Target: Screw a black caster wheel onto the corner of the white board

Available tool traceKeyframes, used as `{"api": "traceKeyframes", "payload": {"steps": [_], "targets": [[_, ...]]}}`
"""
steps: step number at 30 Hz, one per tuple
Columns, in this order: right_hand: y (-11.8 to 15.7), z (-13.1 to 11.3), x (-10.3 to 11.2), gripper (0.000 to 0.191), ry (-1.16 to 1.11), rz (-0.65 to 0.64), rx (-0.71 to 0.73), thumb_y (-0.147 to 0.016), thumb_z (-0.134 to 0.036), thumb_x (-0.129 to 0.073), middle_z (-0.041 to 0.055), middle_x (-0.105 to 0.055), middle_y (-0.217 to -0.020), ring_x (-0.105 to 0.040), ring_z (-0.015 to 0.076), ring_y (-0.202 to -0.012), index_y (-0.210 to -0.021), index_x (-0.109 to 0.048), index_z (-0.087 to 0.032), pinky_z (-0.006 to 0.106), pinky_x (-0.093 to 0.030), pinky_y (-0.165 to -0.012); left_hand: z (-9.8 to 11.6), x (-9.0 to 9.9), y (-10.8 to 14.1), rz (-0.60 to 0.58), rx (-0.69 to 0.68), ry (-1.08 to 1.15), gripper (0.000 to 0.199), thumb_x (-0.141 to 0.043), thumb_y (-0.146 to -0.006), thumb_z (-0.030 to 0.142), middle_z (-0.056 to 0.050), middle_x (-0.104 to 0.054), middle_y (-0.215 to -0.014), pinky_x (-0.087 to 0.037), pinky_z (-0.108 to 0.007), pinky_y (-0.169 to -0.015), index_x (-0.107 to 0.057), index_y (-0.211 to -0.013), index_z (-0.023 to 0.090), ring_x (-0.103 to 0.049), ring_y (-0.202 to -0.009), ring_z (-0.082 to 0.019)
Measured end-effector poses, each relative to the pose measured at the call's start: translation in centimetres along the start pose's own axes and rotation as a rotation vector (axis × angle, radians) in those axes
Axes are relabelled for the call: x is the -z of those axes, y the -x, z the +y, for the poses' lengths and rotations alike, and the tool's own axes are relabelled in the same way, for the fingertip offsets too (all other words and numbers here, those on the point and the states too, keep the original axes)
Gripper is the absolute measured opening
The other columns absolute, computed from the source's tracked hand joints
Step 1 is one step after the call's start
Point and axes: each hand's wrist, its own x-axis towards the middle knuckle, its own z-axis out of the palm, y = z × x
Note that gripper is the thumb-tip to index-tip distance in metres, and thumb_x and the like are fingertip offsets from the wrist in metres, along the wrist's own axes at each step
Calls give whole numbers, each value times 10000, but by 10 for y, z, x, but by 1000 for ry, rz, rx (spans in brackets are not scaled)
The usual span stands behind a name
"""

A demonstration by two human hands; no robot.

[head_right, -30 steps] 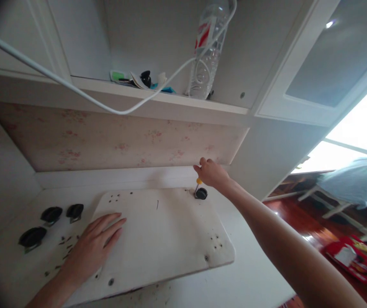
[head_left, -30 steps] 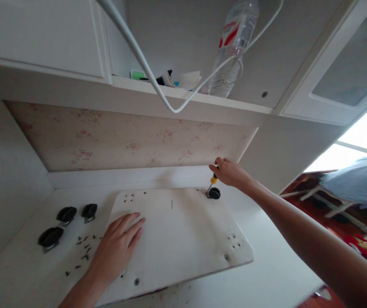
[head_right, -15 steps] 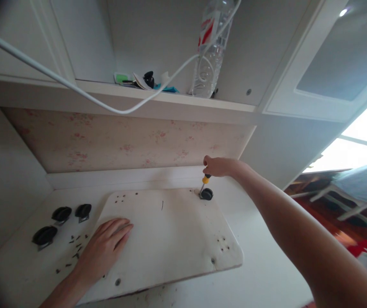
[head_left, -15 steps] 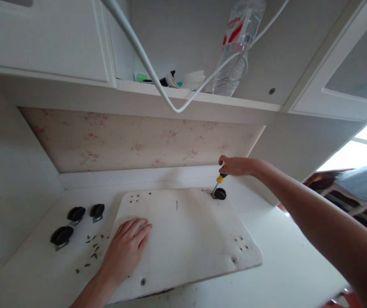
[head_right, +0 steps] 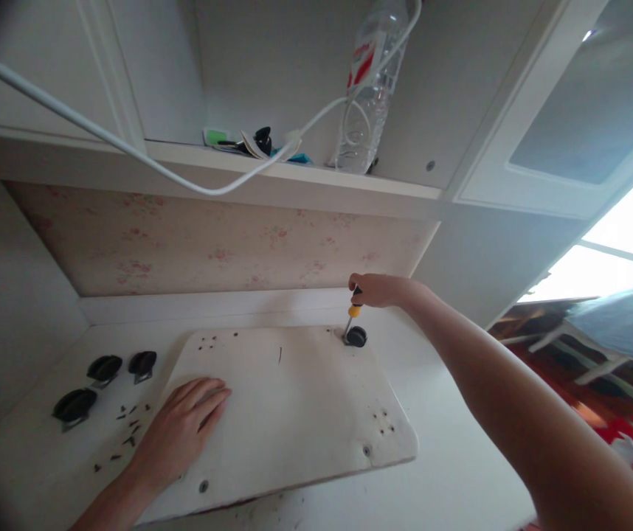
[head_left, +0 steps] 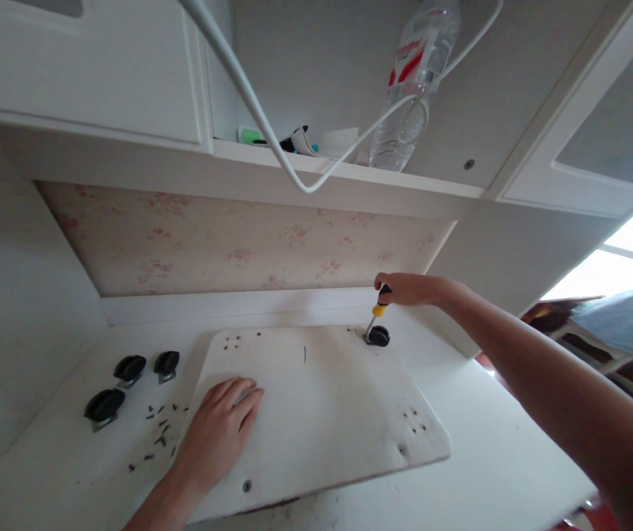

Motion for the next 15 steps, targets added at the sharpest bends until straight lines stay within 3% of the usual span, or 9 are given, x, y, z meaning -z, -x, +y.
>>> {"api": "traceKeyframes", "payload": {"steps": [5, 8, 11, 15], "targets": [[0, -7, 0, 346, 62, 56, -148, -940, -392, -574, 90, -598, -1214, -615, 218, -1012, -1215, -578, -183, 437, -527, -853, -1, 0, 0, 2, 6, 29, 236, -502, -940, 216, -56, -687, -1106, -524, -457, -933, -673, -1101, 239, -632, -1043, -234], [-1, -11, 2, 347, 51, 28, -85, -939, -389, -578, 87, -603, -1202, -620, 214, -998, -1215, -578, -179, 430, -531, -842, 0, 8, -10, -6, 27, 70, 240, -487, -947, 227, -53, -690, -1094, -525, -445, -929, -684, -1084, 242, -634, -1038, -229], [0, -9, 4, 336, 26, -13, -3, -939, -373, -582, 82, -608, -1192, -626, 201, -971, -1217, -577, -184, 409, -540, -820, 9, 21, -34, -30, 29, 160, 248, -475, -952, 242, -45, -696, -1064, -525, -418, -921, -691, -1072, 239, -638, -1018, -215], [1, -3, 3, 334, 62, 26, -111, -942, -384, -574, 87, -601, -1212, -617, 212, -1002, -1215, -580, -193, 426, -531, -845, 34, 32, -92, -83, -19, 375, 267, -469, -944, 233, -41, -699, -1066, -502, -384, -940, -696, -1084, 240, -634, -1009, -200]]}}
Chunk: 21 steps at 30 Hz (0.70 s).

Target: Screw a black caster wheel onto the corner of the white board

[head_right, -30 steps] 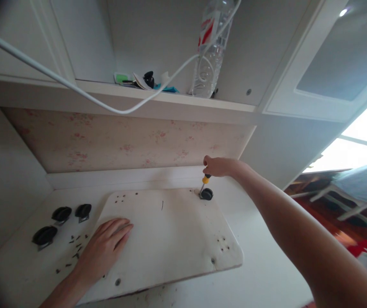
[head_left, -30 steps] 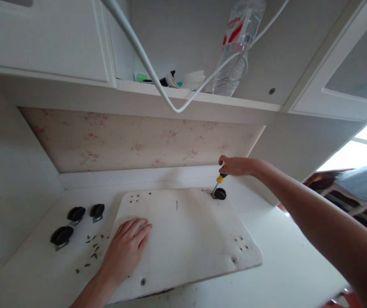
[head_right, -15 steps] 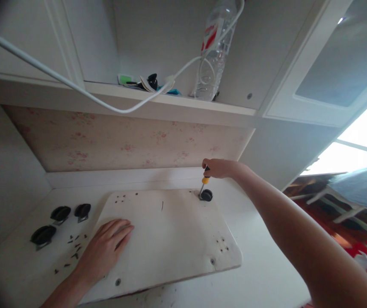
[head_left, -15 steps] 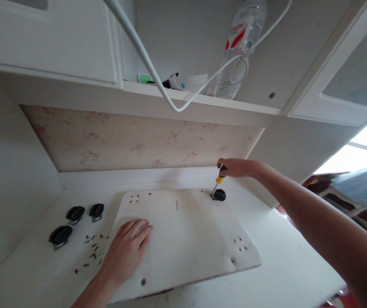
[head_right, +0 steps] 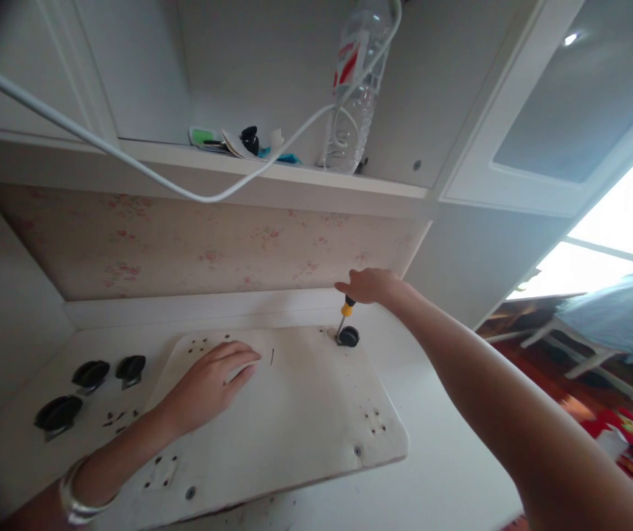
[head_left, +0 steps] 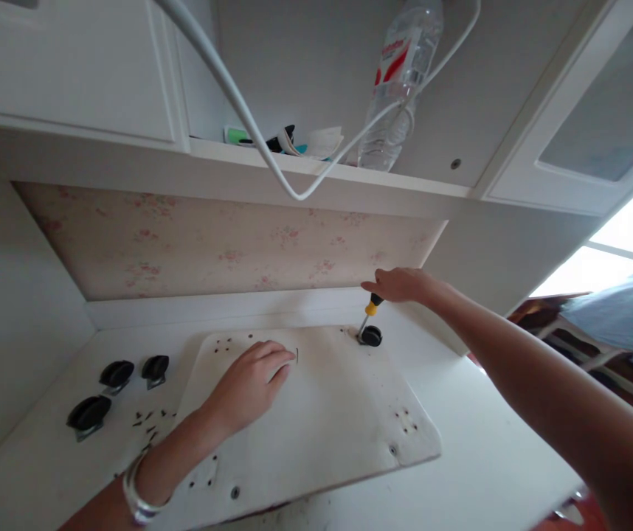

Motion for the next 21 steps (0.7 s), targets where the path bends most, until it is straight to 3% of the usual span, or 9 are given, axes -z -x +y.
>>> {"api": "traceKeyframes", "payload": {"steps": [4, 6, 9, 11, 14, 17, 21], "targets": [[-2, 2, -1, 348, 17, 34, -26, -939, -392, -577, 91, -596, -1221, -612, 221, -1022, -1219, -578, -186, 441, -524, -859, 22, -24, -75, -77, 6, 196, 267, -534, -894, 228, -75, -704, -1103, -490, -357, -956, -699, -1099, 186, -647, -1007, -210], [-2, 4, 1, 354, -3, 16, 61, -937, -388, -580, 88, -601, -1205, -620, 216, -1001, -1221, -574, -177, 433, -531, -843, 29, -45, -111, -99, 18, 240, 306, -587, -855, 233, -107, -699, -1146, -519, -334, -899, -678, -1137, 154, -672, -955, -210], [-1, 10, 4, 343, -42, -16, 225, -936, -371, -587, 82, -608, -1186, -626, 205, -973, -1220, -573, -178, 415, -540, -820, 38, -75, -160, -120, 14, 310, 410, -639, -840, 253, -150, -653, -1254, -522, -332, -892, -615, -1232, 137, -659, -1030, -230], [0, 16, 6, 334, -59, -18, 296, -936, -364, -588, 80, -611, -1178, -627, 202, -968, -1213, -576, -178, 412, -541, -818, 43, -90, -185, -139, -10, 359, 364, -627, -876, 264, -132, -662, -1230, -520, -357, -907, -608, -1223, 155, -654, -1039, -219], [4, 22, 7, 315, -75, -5, 359, -938, -356, -585, 79, -612, -1179, -624, 202, -977, -1200, -584, -180, 414, -536, -830, 45, -104, -209, -168, -26, 395, 275, -597, -921, 311, -82, -675, -1135, -540, -419, -873, -621, -1146, 156, -659, -983, -205], [5, 23, 7, 303, -78, 9, 363, -936, -356, -589, 74, -619, -1166, -624, 200, -976, -1182, -595, -180, 413, -533, -835, 44, -112, -220, -183, -13, 381, 264, -598, -921, 345, -64, -670, -1077, -557, -409, -814, -630, -1092, 146, -660, -925, -198], [0, 17, 6, 363, -45, 77, 185, -941, -404, -569, 86, -608, -1194, -620, 211, -994, -1234, -568, -190, 431, -526, -851, 45, -118, -221, -147, 26, 332, 266, -609, -912, 350, -59, -668, -1054, -550, -409, -817, -629, -1087, 150, -653, -912, -196]]}}
